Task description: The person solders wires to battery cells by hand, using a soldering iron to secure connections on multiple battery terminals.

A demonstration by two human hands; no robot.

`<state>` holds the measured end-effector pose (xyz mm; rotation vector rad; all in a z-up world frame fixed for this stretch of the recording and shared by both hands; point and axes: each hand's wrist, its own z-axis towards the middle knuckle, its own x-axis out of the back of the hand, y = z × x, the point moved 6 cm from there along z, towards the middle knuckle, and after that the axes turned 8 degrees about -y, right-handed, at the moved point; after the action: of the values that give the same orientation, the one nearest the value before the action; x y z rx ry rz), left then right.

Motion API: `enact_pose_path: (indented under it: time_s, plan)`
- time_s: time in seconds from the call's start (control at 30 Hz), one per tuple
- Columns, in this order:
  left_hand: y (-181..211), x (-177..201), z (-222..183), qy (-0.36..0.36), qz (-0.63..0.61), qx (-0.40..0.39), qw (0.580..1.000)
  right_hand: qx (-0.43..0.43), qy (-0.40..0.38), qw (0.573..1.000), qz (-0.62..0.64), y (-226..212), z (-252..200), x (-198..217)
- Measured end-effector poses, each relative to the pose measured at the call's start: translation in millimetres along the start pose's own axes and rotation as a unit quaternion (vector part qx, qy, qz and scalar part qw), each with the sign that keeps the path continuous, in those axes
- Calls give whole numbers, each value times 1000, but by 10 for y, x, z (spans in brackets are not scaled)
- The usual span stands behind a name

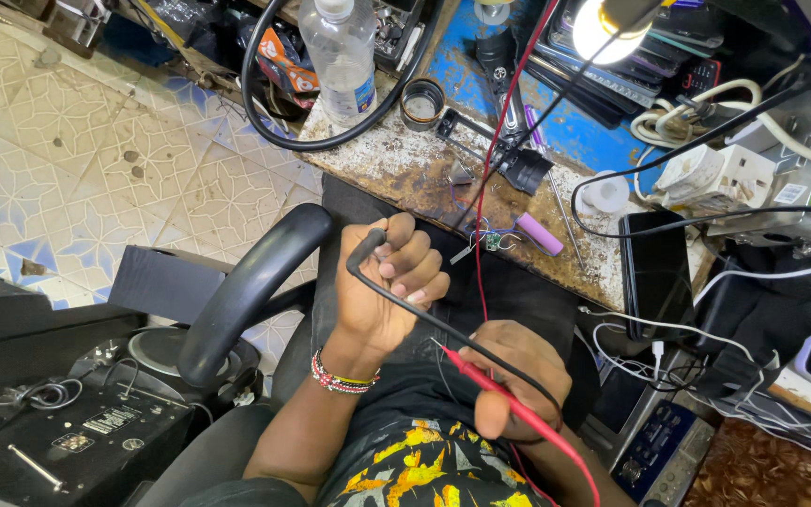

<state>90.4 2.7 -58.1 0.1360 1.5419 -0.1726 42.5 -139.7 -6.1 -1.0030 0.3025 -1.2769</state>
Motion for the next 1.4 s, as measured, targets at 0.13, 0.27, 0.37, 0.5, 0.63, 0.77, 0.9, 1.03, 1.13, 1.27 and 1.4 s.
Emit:
enact_pose_path:
  time_s: [0.13, 0.27, 0.37, 0.5, 0.63, 0.77, 0.9, 1.03, 1.13, 1.27, 1.4]
  plan:
    - [-12, 131, -2, -1, -46, 27, 999, 61, -8, 994, -89, -70, 39, -26]
    - [-39, 162, 0, -9, -82, 38, 996, 47, -37, 996, -73, 33, -66, -73]
    - [-48, 139, 2, -12, -88, 40, 995, 28, -34, 996, -76, 55, -67, -96]
    - [-63, 93, -13, -24, -99, 45, 994, 50, -44, 994, -89, -14, 9, -148]
    - [-27, 153, 2, -30, -91, 30, 995, 71, -56, 993, -82, 69, -72, -189]
    - [20, 262, 2, -27, -82, 20, 996, 74, -64, 991, -90, 169, -120, -224]
    - [42, 300, -4, -30, -61, 13, 998, 95, -69, 987, -111, 157, -107, -226]
    - [54, 294, 13, -44, -63, 7, 997, 108, -66, 984, -127, 178, -132, -267]
    - [72, 280, 24, -51, -60, 2, 997, 97, -32, 986, -132, 215, -176, -282]
    - [115, 321, 16, -48, -60, -7, 997, 158, -47, 981, -104, 185, -118, -310]
    - [95, 239, 14, -54, -71, -2, 996, 146, -52, 981, -116, 195, -153, -301]
